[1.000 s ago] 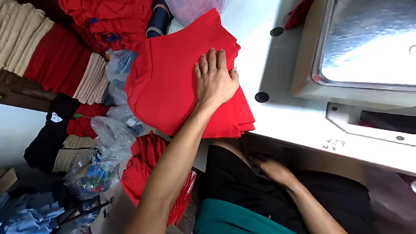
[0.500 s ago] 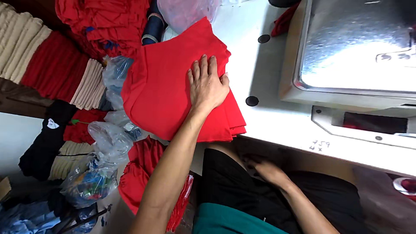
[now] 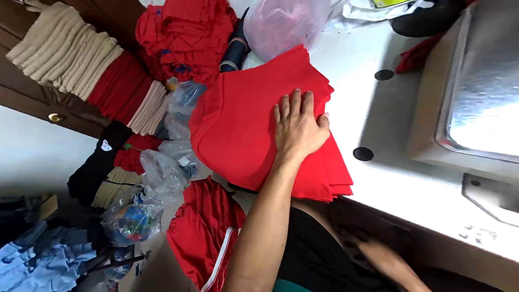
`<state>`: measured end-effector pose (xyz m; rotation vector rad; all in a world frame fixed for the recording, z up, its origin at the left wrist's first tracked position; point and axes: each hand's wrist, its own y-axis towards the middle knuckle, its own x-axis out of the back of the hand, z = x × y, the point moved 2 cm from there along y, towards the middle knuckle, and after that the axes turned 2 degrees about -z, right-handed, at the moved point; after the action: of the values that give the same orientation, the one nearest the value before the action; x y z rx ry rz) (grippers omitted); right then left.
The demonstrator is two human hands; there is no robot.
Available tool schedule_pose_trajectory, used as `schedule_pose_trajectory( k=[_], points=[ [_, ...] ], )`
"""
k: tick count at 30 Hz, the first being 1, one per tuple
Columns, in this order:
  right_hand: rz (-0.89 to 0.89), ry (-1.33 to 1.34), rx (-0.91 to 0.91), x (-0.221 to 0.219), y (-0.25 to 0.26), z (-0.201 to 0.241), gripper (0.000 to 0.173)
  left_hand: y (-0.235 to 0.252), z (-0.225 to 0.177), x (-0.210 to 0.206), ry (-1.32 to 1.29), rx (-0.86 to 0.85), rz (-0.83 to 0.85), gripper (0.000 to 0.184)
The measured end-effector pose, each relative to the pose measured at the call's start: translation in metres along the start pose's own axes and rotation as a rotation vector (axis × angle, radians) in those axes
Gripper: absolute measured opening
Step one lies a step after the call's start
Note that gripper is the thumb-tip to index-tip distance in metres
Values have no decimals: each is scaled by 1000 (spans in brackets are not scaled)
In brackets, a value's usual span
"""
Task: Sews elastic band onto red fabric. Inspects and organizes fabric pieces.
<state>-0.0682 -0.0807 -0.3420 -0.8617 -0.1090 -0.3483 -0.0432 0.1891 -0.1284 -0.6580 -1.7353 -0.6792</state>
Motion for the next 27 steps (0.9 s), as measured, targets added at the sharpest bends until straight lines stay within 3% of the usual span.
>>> schedule_pose_trajectory(
  k=[19, 27],
  points=[
    [53, -11, -5, 6, -2, -3, 48, 1, -4, -3, -8, -8, 24, 61],
    [28, -4, 1, 5, -7, 3, 46, -4, -3, -4, -32, -68, -55, 59]
  ],
)
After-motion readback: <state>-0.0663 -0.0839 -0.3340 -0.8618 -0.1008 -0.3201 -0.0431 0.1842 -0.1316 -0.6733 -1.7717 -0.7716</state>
